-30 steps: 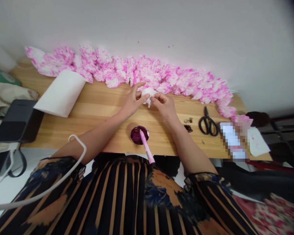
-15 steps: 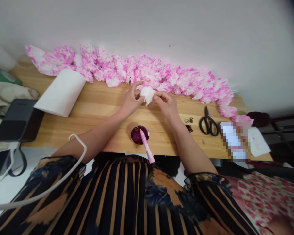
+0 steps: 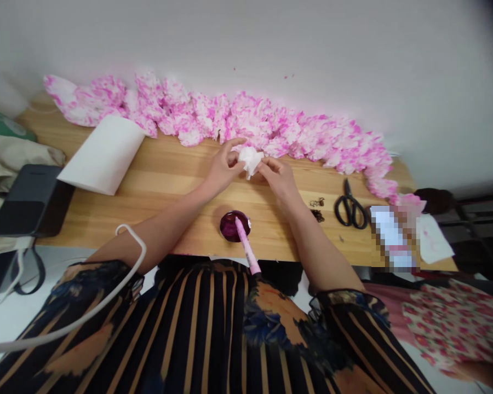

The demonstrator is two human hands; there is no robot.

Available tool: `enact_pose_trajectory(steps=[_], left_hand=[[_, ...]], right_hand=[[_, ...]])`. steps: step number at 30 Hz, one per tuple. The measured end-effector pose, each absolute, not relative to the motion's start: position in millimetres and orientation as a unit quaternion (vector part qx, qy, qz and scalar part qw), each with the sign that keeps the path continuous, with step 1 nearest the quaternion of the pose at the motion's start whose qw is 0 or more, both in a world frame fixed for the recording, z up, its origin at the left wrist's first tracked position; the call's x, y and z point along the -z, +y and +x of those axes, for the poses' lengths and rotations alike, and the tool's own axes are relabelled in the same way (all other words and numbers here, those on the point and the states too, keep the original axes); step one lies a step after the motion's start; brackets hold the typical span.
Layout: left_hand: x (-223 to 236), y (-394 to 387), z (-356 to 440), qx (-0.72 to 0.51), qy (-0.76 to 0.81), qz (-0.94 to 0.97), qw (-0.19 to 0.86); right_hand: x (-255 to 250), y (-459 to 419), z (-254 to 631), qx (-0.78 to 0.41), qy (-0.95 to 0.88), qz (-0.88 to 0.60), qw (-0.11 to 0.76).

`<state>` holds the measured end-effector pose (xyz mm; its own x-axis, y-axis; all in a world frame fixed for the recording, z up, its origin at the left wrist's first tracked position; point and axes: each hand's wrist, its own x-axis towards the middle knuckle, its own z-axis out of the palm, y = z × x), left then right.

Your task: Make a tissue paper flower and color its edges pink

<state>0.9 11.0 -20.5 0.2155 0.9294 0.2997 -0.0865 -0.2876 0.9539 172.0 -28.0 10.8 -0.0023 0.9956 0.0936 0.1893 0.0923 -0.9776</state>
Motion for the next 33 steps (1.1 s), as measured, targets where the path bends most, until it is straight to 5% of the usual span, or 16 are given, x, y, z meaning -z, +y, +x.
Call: enact_pose_trajectory(steps=[10,33], left_hand=[[14.1,10.8,-9.2,-0.543,0.314,0.588,0.510],[-8.4,0.1,-6.2,-0.570,0.324,0.588,0.475]], right_hand=[[-18.1,-21.9,184.4,-0.576,-0.410,-0.465,0.533],[-12.1,-23.9,176.7,-0.456,-0.544,-0.481,0.515]])
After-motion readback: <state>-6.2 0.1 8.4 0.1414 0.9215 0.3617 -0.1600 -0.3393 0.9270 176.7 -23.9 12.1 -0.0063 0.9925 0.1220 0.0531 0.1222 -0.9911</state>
